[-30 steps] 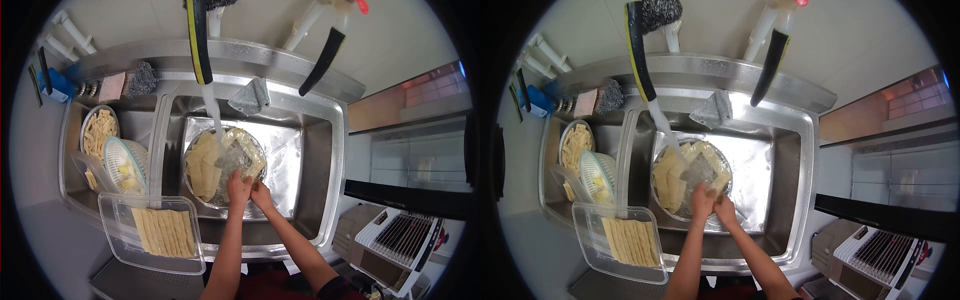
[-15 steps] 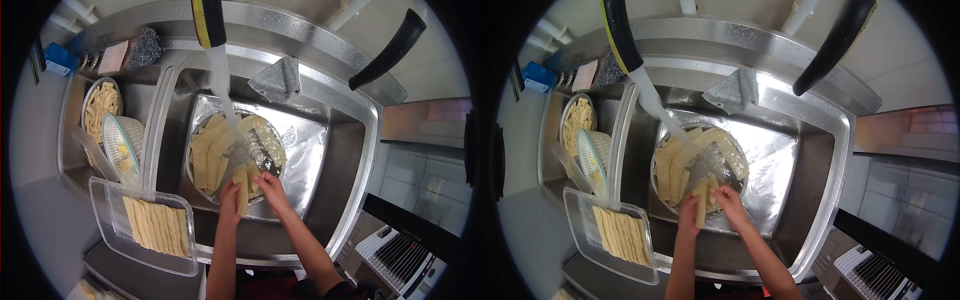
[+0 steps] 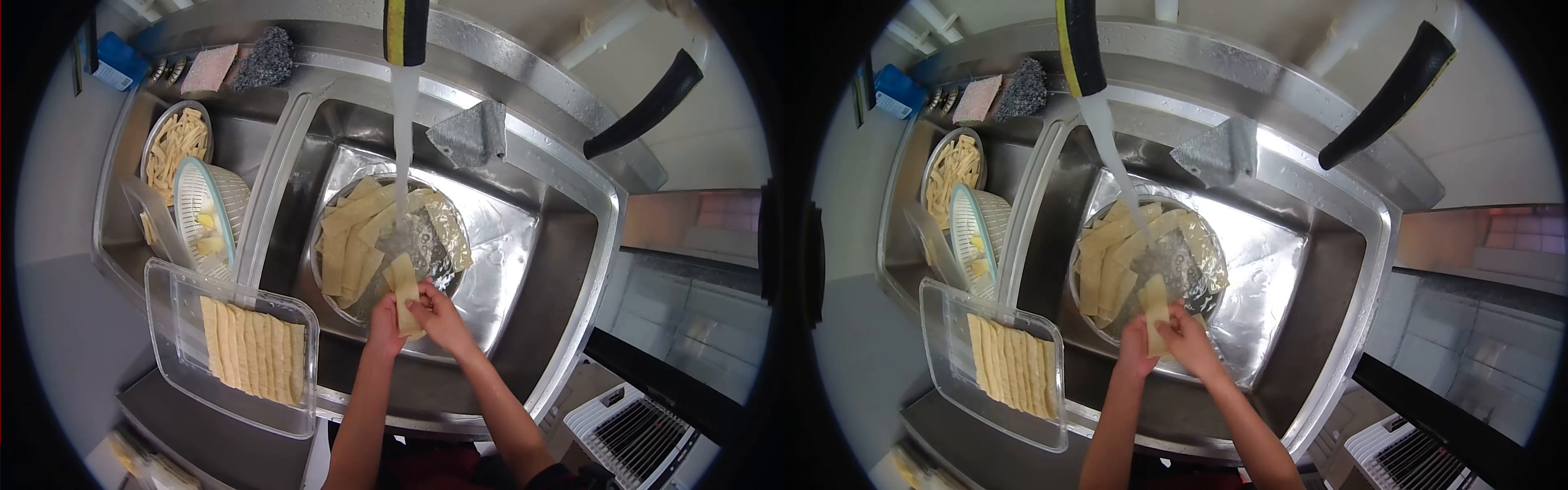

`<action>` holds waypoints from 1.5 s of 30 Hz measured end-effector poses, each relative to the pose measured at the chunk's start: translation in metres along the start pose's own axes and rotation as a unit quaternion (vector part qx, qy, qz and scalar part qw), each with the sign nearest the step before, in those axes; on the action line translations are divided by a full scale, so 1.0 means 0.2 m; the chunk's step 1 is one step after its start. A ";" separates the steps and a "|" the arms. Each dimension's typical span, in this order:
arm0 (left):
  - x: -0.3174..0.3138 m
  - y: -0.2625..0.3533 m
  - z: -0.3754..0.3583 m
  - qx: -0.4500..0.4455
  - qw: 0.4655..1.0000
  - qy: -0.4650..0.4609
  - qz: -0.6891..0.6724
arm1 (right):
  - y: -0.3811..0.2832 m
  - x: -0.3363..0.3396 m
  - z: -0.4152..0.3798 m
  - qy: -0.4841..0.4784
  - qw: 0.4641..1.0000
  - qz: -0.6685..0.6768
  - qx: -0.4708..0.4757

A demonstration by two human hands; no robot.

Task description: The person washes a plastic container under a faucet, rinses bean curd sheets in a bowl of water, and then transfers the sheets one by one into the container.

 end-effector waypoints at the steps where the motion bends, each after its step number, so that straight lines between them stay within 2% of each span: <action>1: -0.11 0.03 -0.02 -0.014 0.999 0.008 -0.029 | -0.01 -0.01 -0.01 0.035 0.993 -0.109 0.032; 2: -0.17 0.05 -0.04 -0.029 0.998 0.017 -0.058 | -0.04 -0.01 -0.04 0.051 0.984 -0.151 0.079; 3: -0.13 0.03 -0.02 -0.030 0.998 0.016 -0.059 | -0.07 0.00 -0.07 0.051 0.984 -0.153 0.080; 5: -0.01 -0.03 0.03 -0.022 0.994 0.024 -0.105 | -0.17 0.04 -0.10 0.147 0.898 -0.410 0.067; 6: -0.01 -0.04 0.03 -0.021 0.994 0.023 -0.107 | -0.23 0.10 -0.08 0.190 0.906 -0.378 0.029; 8: -0.01 -0.04 0.04 -0.023 0.998 0.052 -0.013 | -0.31 0.19 -0.02 0.336 0.838 -0.385 0.193; 9: -0.01 -0.05 0.04 -0.023 0.998 0.052 -0.015 | -0.30 0.24 0.05 0.367 0.798 -0.422 0.224; 11: 0.01 -0.06 0.01 -0.039 0.997 0.065 -0.013 | -0.23 0.27 0.15 0.393 0.781 -0.431 0.222; 12: -0.01 -0.06 -0.01 -0.042 0.997 0.066 -0.015 | -0.22 0.29 0.17 0.391 0.781 -0.433 0.224; 14: -0.04 -0.05 -0.03 -0.045 0.993 0.111 0.000 | -0.20 0.34 0.21 0.331 0.831 -0.401 0.200; 15: -0.03 -0.05 -0.03 -0.045 0.993 0.113 -0.001 | -0.20 0.33 0.20 0.329 0.831 -0.402 0.199; 17: -0.04 -0.08 -0.02 -0.037 0.996 0.084 -0.007 | -0.18 0.31 0.13 0.236 0.891 -0.348 0.170; 19: -0.05 -0.10 0.00 -0.009 0.994 0.099 -0.033 | -0.20 0.25 0.06 0.239 0.896 -0.329 0.176; 21: -0.07 -0.10 0.04 0.014 0.992 0.110 -0.056 | -0.19 0.23 0.07 0.311 0.854 -0.363 0.205; 23: -0.09 -0.09 0.03 -0.003 0.991 0.125 -0.052 | -0.16 0.21 0.11 0.319 0.849 -0.386 0.170; 26: -0.03 -0.11 0.05 -0.001 0.993 0.103 -0.061 | -0.14 0.20 0.19 0.279 0.831 -0.481 0.012; 27: -0.02 -0.10 0.05 -0.002 0.993 0.104 -0.059 | -0.16 0.20 0.20 0.278 0.832 -0.479 0.012; 29: -0.01 -0.10 0.05 0.030 0.995 0.080 -0.058 | -0.18 0.20 0.21 0.246 0.829 -0.500 -0.052; 30: -0.01 -0.10 0.05 0.031 0.995 0.081 -0.058 | -0.14 0.21 0.22 0.246 0.829 -0.499 -0.052; 32: -0.02 -0.08 0.05 -0.003 0.997 0.082 0.005 | -0.06 0.19 0.22 0.262 0.710 -0.640 0.133; 33: -0.04 -0.07 0.05 -0.004 0.997 0.082 0.003 | -0.04 0.20 0.20 0.262 0.709 -0.642 0.134; 35: -0.06 -0.06 0.04 -0.016 0.993 0.106 0.044 | -0.02 0.20 0.16 0.277 0.687 -0.626 0.243; 37: -0.05 -0.05 0.05 -0.027 0.993 0.101 0.051 | -0.04 0.19 0.17 0.265 0.691 -0.634 0.224; 39: -0.02 -0.06 0.05 -0.034 0.993 0.096 0.061 | -0.03 0.18 0.19 0.230 0.670 -0.694 0.129; 40: -0.01 -0.07 0.05 -0.030 0.992 0.103 0.067 | -0.04 0.18 0.19 0.230 0.671 -0.693 0.128; 42: -0.01 -0.07 0.05 -0.028 0.991 0.109 0.074 | -0.09 0.18 0.18 0.278 0.746 -0.572 0.199; 43: -0.02 -0.06 0.04 -0.034 0.992 0.103 0.066 | -0.14 0.16 0.15 0.276 0.746 -0.572 0.201; 44: -0.02 -0.06 0.04 -0.038 0.993 0.098 0.057 | -0.18 0.17 0.12 0.255 0.844 -0.452 0.138; 45: -0.03 -0.07 0.04 -0.038 0.993 0.099 0.057 | -0.22 0.17 0.08 0.228 0.917 -0.319 0.070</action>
Point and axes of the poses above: each hand's wrist, its own z-axis towards the middle knuckle, its own x-axis out of the back of the hand, y = z × x, the point moved 3 cm from there along z, towards the middle knuckle, and after that the axes turned 13 degrees about -x, right-handed, at the moved point
